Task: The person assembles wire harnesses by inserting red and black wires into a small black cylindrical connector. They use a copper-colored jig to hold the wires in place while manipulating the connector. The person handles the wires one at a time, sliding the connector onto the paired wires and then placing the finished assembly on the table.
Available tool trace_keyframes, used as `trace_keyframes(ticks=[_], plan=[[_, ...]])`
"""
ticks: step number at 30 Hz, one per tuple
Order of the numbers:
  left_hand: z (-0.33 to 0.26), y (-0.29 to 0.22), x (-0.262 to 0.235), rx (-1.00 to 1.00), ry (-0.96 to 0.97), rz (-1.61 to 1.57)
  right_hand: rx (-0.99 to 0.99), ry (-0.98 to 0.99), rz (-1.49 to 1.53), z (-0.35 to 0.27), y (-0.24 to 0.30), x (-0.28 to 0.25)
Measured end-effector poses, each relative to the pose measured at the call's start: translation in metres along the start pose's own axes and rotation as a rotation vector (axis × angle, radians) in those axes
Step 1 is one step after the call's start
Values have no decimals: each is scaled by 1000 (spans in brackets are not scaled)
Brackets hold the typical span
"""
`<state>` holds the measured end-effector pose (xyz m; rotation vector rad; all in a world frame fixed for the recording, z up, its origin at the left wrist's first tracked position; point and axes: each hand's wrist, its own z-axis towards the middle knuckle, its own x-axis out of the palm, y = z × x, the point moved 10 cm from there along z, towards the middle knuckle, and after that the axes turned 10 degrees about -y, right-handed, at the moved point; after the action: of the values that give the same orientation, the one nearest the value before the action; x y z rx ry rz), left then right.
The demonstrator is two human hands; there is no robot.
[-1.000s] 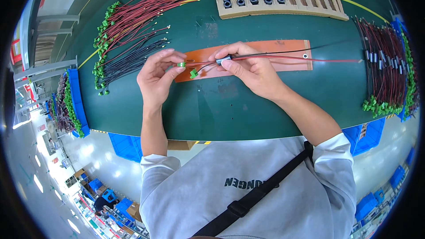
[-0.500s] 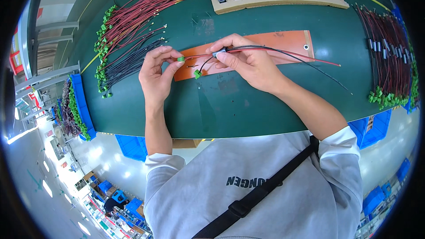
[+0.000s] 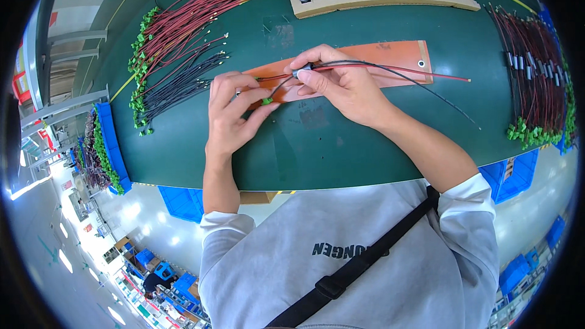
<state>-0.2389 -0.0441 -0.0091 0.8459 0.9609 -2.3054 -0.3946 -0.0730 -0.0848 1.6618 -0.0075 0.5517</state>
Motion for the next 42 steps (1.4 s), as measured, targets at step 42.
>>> trace_keyframes(ticks=[42], plan=[[-8, 46, 14, -394, 70, -224, -7, 166, -413, 0, -3, 20]])
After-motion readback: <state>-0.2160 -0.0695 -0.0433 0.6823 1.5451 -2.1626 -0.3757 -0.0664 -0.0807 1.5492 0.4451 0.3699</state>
